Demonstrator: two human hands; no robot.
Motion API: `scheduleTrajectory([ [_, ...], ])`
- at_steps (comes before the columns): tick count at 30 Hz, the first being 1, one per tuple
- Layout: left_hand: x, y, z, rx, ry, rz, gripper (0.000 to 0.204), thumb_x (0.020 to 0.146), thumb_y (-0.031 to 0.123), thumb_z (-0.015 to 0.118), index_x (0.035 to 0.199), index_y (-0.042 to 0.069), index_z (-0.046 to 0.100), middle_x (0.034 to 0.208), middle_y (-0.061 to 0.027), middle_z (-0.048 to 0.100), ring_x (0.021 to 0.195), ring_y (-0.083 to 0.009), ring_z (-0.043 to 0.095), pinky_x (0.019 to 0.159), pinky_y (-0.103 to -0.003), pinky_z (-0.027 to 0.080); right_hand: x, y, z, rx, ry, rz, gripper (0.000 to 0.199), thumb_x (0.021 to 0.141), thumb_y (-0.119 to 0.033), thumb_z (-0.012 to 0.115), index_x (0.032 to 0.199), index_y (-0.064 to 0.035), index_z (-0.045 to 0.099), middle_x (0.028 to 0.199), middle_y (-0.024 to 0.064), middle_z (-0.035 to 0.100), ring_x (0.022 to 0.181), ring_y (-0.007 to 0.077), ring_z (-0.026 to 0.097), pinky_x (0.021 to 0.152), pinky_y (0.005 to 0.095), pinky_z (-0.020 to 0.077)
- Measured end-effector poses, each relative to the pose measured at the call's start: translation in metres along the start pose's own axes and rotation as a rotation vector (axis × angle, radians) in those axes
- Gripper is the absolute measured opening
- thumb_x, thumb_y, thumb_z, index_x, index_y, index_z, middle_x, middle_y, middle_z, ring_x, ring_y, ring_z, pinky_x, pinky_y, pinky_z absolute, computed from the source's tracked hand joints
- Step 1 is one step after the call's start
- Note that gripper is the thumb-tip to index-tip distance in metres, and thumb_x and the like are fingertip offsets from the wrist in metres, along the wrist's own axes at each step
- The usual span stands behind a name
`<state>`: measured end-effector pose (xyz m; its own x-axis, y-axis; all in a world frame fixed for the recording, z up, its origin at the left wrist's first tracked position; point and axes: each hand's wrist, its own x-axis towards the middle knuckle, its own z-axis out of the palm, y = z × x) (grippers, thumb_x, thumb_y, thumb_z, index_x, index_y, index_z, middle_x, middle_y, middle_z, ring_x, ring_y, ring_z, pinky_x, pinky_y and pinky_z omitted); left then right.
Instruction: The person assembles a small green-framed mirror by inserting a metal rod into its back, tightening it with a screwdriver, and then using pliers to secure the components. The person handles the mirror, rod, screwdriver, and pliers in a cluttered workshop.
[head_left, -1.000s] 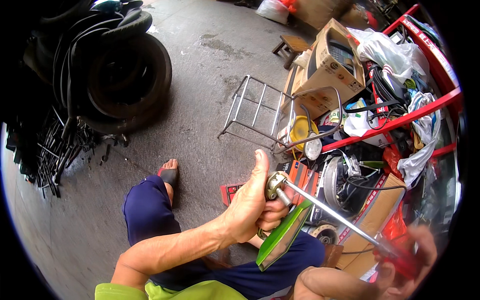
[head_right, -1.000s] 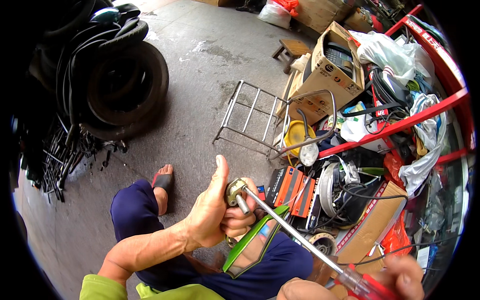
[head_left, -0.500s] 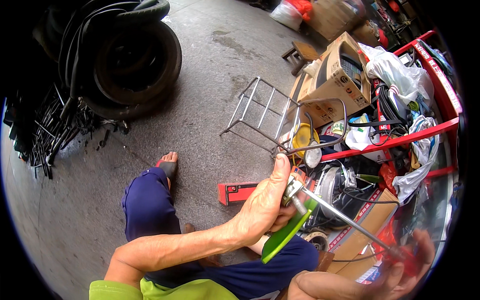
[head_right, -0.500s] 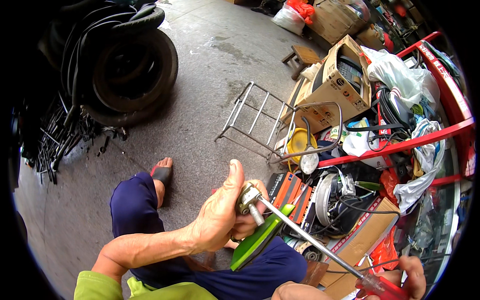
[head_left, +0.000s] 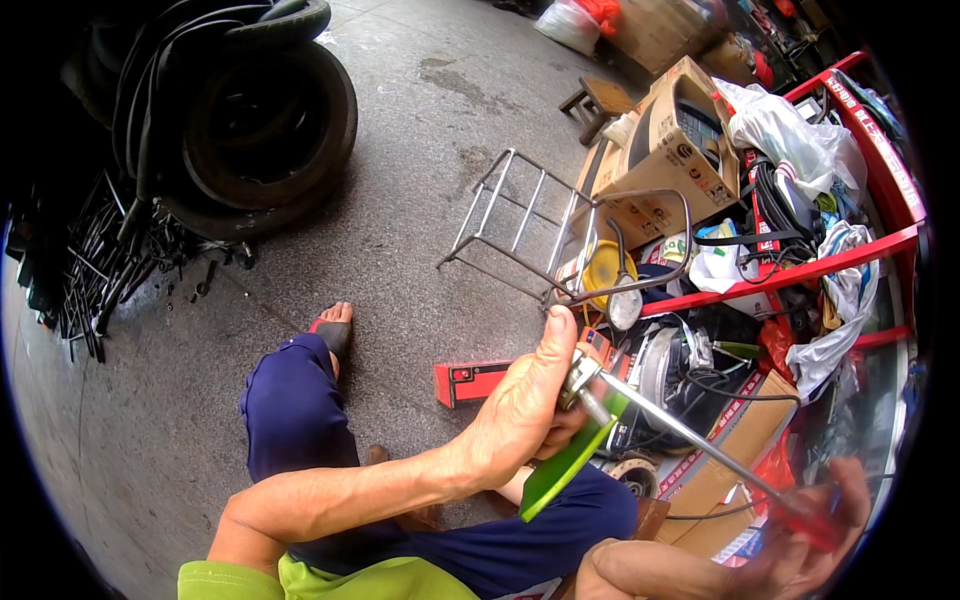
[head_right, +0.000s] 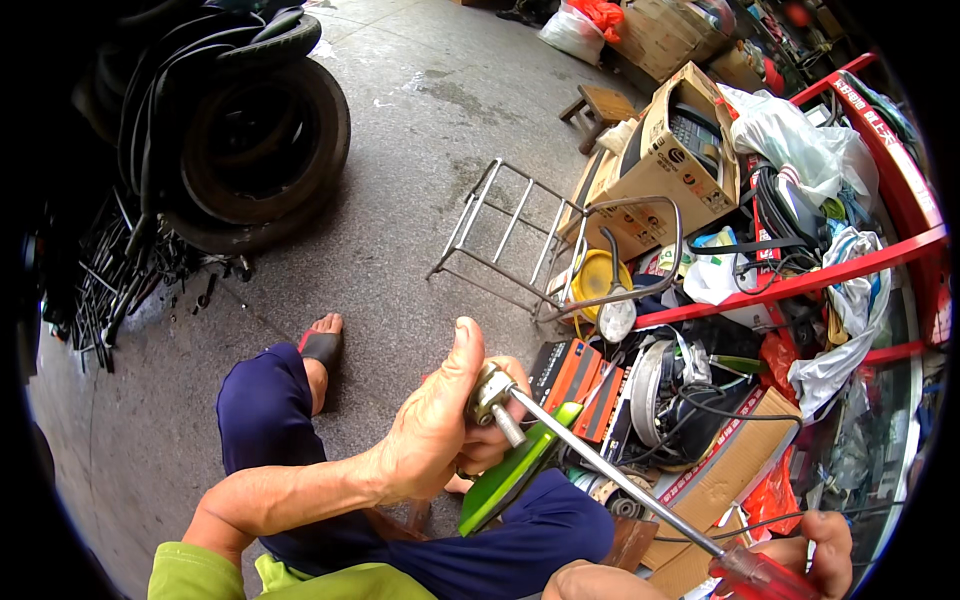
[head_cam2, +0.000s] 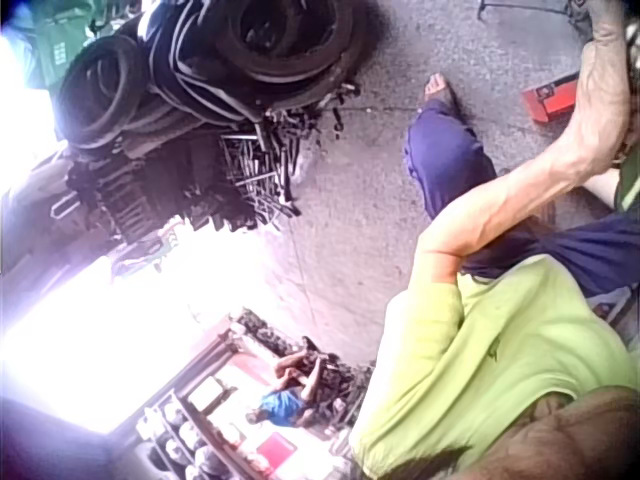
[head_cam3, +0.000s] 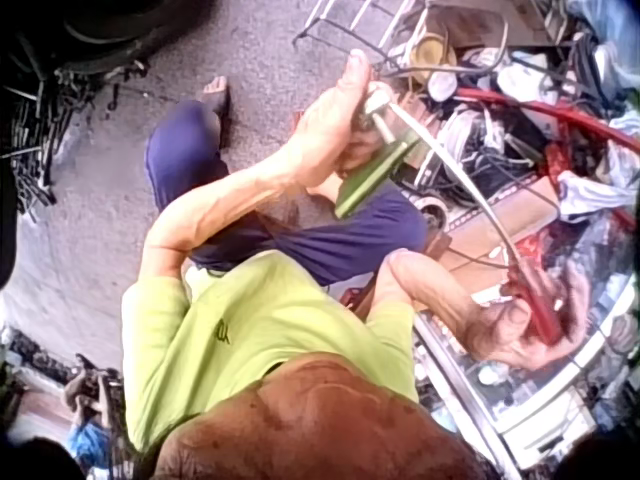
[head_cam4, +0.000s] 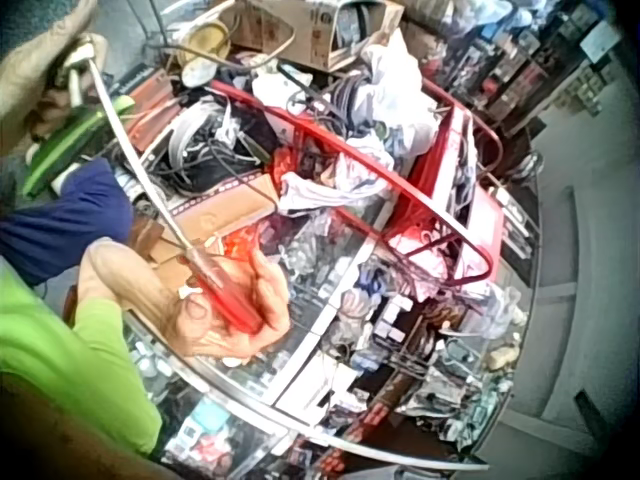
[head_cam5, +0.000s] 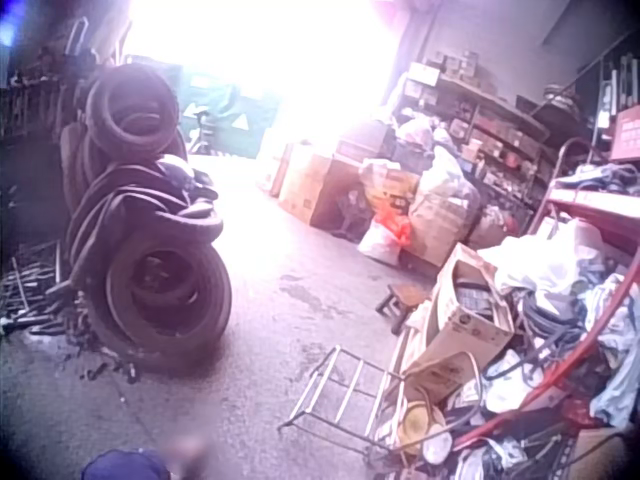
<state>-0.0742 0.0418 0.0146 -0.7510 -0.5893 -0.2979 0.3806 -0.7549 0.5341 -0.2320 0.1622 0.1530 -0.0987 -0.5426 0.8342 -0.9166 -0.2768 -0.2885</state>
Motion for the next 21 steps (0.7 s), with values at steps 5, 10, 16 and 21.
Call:
scheduleTrajectory([
  [5, -0.001, 0.001, 0.002, -0.014, -0.012, -0.019, 0.069, 0.089, 0.070, 0.016, 0.077, 0.009, 0.047, 0.050, 0.0056, 0.023, 0.042, -0.0057, 0.017, 0.039, -0.024, 0.013, -0.006, -0.009, -0.007, -0.025, 0.013, 0.066, 0.058, 0.073, -0.025, 0.079, 0.108, 0.0076, 0.047, 0.068, 0.0157, 0.054, 0.046, 0.0178, 0.051, 0.038, 0.0209, 0.0377],
  [10, 0.000, -0.002, 0.001, -0.002, -0.027, -0.014, 0.069, 0.089, 0.069, 0.016, 0.076, 0.009, 0.047, 0.050, 0.0054, 0.023, 0.041, -0.0061, 0.017, 0.038, -0.024, 0.014, -0.008, -0.010, 0.005, -0.100, 0.224, 0.154, 0.047, 0.076, -0.029, 0.076, 0.099, 0.0050, 0.053, 0.062, 0.0109, 0.054, 0.042, 0.0136, 0.046, 0.036, 0.0188, 0.0337],
  [16, 0.003, -0.003, -0.005, -0.067, -0.049, -0.060, 0.070, 0.088, 0.071, 0.017, 0.076, 0.009, 0.047, 0.050, 0.0055, 0.022, 0.041, -0.0064, 0.017, 0.038, -0.024, 0.015, 0.001, -0.005, 0.011, 0.048, 0.049, 0.069, 0.049, 0.075, -0.027, 0.076, 0.101, 0.0061, 0.051, 0.073, 0.0165, 0.058, 0.047, 0.0195, 0.054, 0.034, 0.0223, 0.0419],
  [21, 0.004, -0.004, -0.006, -0.086, -0.070, -0.085, 0.069, 0.088, 0.071, 0.018, 0.077, 0.009, 0.047, 0.051, 0.0054, 0.023, 0.042, -0.0064, 0.017, 0.039, -0.024, 0.015, -0.003, -0.005, 0.003, -0.026, 0.045, 0.040, 0.049, 0.076, -0.021, 0.077, 0.104, 0.0089, 0.050, 0.068, 0.0130, 0.055, 0.047, 0.0181, 0.051, 0.036, 0.0220, 0.0408],
])
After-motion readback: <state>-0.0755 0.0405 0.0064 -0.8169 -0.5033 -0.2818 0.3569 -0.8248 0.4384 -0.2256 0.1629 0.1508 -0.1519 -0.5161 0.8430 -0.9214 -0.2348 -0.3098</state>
